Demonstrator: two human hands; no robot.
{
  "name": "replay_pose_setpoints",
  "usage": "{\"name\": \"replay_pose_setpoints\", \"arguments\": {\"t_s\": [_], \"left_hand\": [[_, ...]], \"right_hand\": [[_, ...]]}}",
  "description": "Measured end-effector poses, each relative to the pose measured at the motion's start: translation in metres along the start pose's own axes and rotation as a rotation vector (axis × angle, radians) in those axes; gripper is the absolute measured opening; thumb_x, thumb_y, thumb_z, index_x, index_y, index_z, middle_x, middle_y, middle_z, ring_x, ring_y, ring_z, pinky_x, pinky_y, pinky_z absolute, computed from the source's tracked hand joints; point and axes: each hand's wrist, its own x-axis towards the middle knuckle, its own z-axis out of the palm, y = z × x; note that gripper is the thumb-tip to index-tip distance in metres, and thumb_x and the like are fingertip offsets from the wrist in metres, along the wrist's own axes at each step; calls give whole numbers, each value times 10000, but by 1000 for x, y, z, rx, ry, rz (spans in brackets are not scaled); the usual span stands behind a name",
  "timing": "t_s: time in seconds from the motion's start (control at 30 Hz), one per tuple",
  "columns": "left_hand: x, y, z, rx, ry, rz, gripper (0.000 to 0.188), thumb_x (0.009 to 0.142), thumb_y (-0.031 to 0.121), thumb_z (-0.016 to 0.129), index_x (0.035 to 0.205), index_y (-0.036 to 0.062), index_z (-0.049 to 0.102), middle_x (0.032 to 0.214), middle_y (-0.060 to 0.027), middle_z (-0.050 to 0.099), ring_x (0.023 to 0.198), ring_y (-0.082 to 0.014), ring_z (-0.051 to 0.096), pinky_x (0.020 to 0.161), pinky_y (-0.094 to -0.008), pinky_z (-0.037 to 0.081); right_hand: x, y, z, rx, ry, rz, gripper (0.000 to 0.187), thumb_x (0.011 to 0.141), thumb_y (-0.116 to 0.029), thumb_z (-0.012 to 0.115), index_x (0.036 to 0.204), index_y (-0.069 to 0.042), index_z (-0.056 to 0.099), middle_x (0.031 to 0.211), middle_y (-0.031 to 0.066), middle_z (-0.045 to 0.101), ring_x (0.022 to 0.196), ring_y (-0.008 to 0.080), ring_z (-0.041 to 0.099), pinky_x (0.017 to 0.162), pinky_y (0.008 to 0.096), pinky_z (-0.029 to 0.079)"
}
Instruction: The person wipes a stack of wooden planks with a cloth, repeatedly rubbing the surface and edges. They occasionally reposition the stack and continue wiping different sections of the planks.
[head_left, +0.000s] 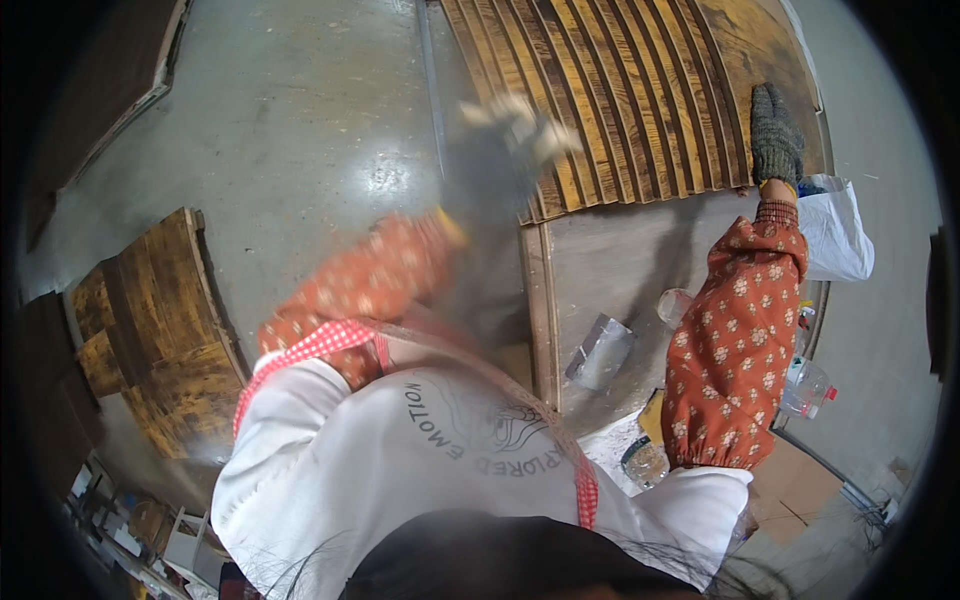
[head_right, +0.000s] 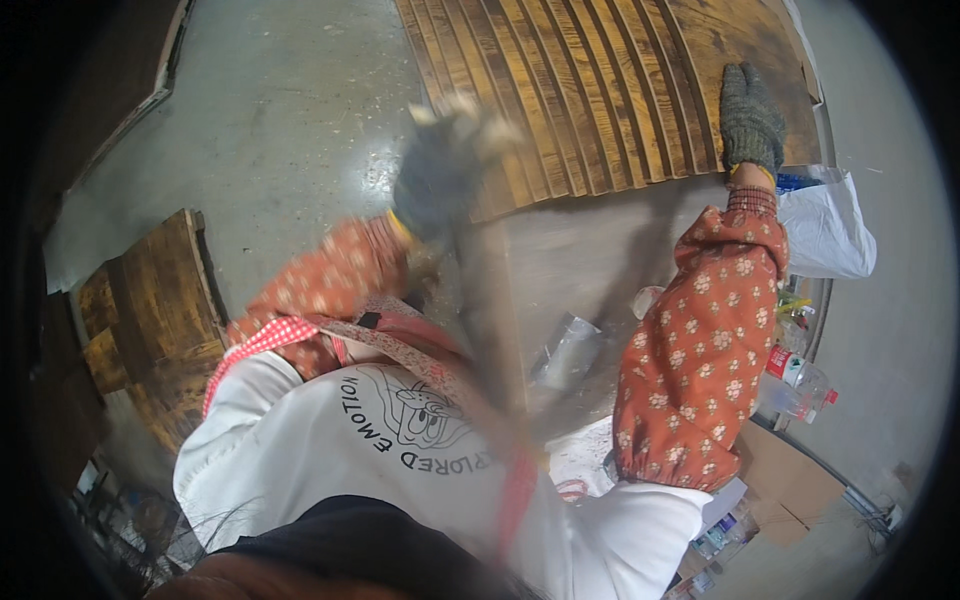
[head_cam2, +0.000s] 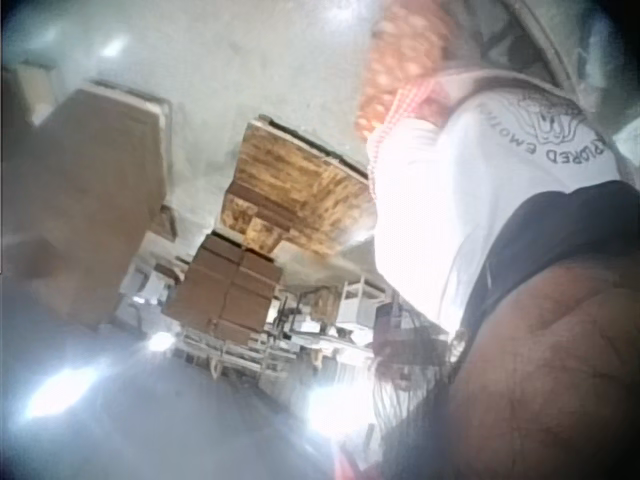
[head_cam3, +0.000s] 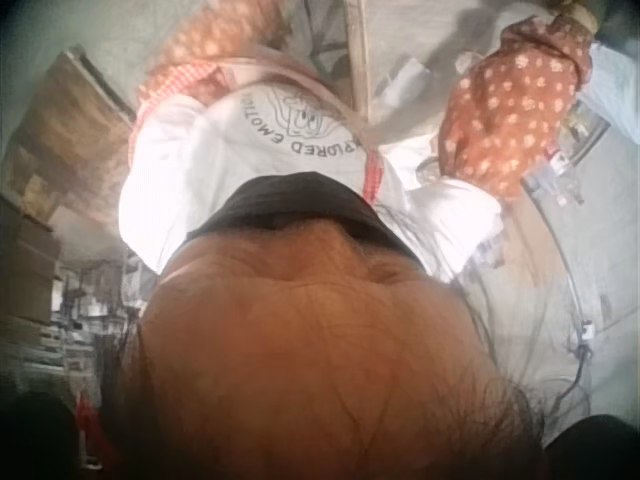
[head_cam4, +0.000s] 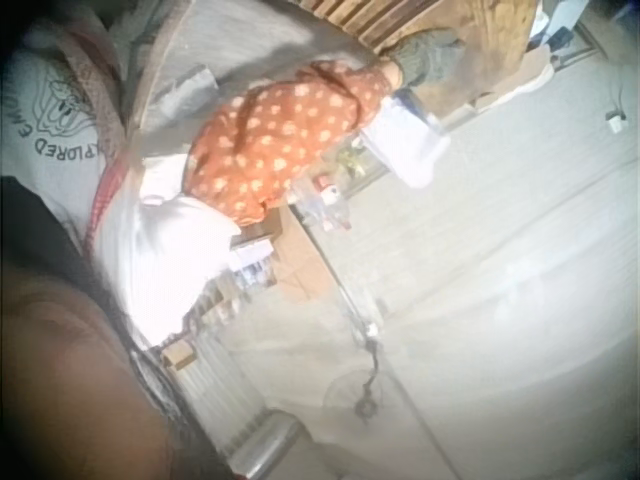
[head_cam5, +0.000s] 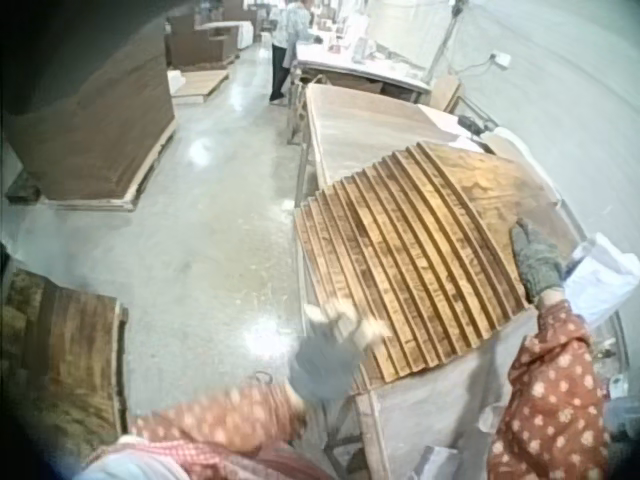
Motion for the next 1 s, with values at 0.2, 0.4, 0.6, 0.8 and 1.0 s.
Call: {"name": "replay_pose_setpoints", "arguments": {"t_s": [0.2,0.4,0.6,0.8,1.0], "left_hand": [[-66,46,-30,-232,-265,136,278,882,288,636,1107,125,626,1079,-104,573,1015,-270,579,808,-419,499],[13,1,-32,-396,3,-152,239,873,283,659,1067,143,657,1059,-79,577,937,-271,583,796,-383,493],[-80,46,-20,-277,-321,181,257,898,284,613,1121,162,653,1051,-54,581,931,-252,586,777,-329,493],[-90,40,-42,7,-215,148,316,887,214,632,1179,94,622,1206,-134,586,1103,-303,567,895,-391,477],[-33,31,-19,-402,69,-167,388,837,126,688,1215,81,613,1232,-163,576,1147,-333,546,984,-437,434]], "right_hand": [[10,-1,-1,-113,-38,1,592,977,-511,360,1376,-108,530,1383,179,537,1279,380,492,1079,433,366],[9,4,2,-29,3,-21,616,974,-531,352,1377,-101,531,1400,166,527,1298,366,480,1089,427,360],[9,6,6,-81,15,-102,614,965,-536,379,1373,-105,540,1412,157,518,1297,360,480,1088,423,363],[6,2,2,-14,-9,9,591,983,-509,373,1379,-98,528,1416,152,516,1304,353,469,1090,421,354],[0,4,0,-89,44,-96,574,985,-492,381,1367,-95,539,1408,152,526,1290,355,480,1087,419,357]]}}
